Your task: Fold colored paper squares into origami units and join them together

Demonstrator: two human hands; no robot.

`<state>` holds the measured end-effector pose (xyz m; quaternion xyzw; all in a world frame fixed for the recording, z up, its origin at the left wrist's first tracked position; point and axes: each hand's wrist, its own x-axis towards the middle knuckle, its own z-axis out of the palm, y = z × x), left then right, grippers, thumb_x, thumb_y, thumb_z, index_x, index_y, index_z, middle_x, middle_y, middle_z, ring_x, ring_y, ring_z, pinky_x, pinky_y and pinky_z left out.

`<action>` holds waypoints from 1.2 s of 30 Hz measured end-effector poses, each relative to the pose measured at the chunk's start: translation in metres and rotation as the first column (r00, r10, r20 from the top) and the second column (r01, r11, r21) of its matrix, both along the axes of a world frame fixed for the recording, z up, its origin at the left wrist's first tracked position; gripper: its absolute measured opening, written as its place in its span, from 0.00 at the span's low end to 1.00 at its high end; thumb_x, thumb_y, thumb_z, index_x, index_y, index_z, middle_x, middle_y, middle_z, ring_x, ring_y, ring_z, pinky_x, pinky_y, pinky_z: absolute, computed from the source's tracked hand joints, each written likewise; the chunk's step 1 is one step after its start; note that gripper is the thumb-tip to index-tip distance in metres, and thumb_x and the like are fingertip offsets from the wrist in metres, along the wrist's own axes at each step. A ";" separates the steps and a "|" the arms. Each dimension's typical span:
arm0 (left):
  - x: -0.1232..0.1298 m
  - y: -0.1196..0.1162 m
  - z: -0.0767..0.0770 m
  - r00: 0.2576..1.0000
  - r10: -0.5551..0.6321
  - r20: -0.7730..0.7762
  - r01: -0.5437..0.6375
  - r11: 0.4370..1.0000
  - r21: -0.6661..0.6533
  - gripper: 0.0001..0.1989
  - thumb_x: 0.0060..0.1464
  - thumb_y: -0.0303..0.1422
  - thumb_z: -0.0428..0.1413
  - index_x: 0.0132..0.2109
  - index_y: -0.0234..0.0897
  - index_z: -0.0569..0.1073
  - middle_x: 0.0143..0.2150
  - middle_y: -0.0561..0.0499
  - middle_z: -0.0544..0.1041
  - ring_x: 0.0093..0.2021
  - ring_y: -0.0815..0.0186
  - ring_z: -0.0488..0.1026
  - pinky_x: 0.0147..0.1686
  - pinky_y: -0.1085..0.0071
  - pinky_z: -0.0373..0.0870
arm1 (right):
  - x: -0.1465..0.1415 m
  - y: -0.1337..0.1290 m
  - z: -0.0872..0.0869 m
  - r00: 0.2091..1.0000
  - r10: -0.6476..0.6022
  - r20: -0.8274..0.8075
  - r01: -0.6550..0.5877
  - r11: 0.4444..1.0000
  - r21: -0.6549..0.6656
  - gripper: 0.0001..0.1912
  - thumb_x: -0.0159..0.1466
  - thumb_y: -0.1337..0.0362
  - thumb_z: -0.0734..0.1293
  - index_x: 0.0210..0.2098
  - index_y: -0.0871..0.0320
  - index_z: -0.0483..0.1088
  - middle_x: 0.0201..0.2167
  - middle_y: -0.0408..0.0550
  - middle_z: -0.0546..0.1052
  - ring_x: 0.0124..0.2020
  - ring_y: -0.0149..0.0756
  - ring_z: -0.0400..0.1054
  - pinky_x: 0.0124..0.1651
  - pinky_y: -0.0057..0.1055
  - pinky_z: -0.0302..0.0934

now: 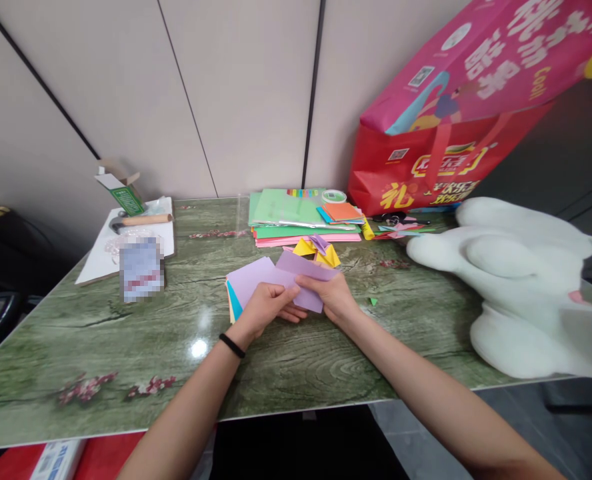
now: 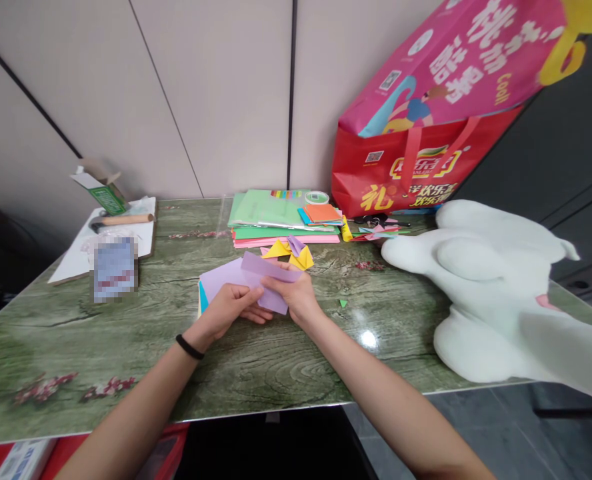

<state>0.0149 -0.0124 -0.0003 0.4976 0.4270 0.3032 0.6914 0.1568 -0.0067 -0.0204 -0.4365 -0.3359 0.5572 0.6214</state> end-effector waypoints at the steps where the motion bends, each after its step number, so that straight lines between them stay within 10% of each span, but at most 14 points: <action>1: 0.000 0.000 0.000 1.000 0.000 -0.001 0.000 1.000 0.002 0.23 0.39 0.48 0.62 0.27 0.27 0.73 0.24 0.39 0.79 0.26 0.60 0.78 0.28 0.68 0.74 | 0.000 0.000 0.000 1.000 -0.006 0.000 0.006 1.000 -0.009 0.19 0.36 0.65 0.76 0.28 0.57 0.72 0.28 0.43 0.76 0.28 0.33 0.68 0.34 0.31 0.65; 36: 0.002 0.000 -0.005 0.999 -0.051 -0.011 0.052 0.996 0.072 0.22 0.41 0.48 0.61 0.30 0.29 0.73 0.26 0.43 0.79 0.27 0.62 0.77 0.27 0.69 0.74 | 0.001 0.003 -0.004 0.996 -0.070 -0.050 0.066 0.995 -0.074 0.18 0.36 0.68 0.76 0.27 0.60 0.71 0.27 0.43 0.76 0.28 0.33 0.68 0.36 0.32 0.64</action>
